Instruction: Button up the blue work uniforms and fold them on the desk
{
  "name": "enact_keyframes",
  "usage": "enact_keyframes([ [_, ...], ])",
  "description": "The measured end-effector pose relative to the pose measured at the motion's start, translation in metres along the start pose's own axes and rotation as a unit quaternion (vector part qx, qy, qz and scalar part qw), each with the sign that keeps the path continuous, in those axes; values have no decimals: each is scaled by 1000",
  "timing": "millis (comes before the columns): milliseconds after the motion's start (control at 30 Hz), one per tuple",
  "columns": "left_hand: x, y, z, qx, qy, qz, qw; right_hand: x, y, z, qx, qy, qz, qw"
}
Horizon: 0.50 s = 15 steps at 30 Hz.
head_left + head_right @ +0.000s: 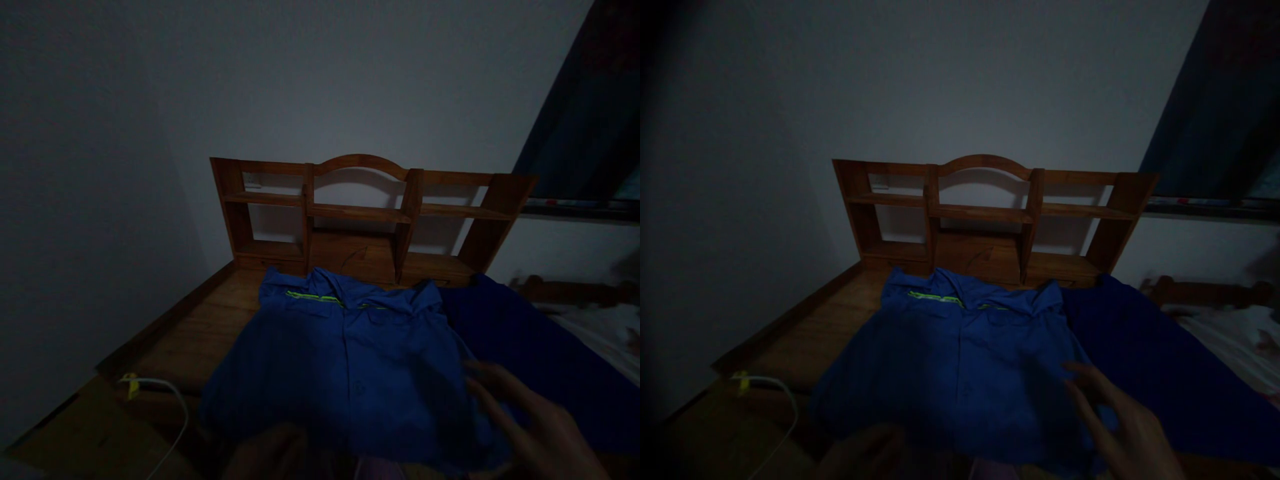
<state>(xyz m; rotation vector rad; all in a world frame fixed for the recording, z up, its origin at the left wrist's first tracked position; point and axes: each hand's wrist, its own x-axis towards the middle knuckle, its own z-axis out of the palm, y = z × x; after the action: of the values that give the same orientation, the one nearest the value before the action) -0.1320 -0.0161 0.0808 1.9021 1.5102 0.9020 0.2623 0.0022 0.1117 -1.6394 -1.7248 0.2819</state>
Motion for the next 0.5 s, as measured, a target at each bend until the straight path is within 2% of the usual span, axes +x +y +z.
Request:
enact_keyframes([
  [67, 66, 5, 3, -19, -12, 22, 1000, 54, -35, 15, 14, -19, -52, 998],
  [133, 144, 6, 7, -58, -28, 58, 996, 112, -55, 46, 23, -70, -97, 992],
  [200, 217, 1, 14, -90, -78, 55, 991, 162, -56, 85, 37, -208, -86, 974],
  [233, 248, -4, 19, -115, -108, 44, 987, 183, -52, 104, 39, -286, -52, 956],
  [267, 272, -11, 25, -136, -129, 33, 982, 200, -46, 121, 43, -324, -28, 945],
  [300, 291, -19, 32, -145, -131, 31, 980, 213, -38, 136, 48, -330, -17, 943],
  [367, 314, -35, 47, -165, -65, 65, 982, 233, -25, 155, 54, -299, -14, 952],
  [433, 322, -48, 60, -190, 34, 124, 973, 247, -14, 164, 64, -235, -26, 969],
  [500, 324, -57, 68, -191, 110, 171, 960, 255, -6, 165, 102, -133, -35, 985],
])
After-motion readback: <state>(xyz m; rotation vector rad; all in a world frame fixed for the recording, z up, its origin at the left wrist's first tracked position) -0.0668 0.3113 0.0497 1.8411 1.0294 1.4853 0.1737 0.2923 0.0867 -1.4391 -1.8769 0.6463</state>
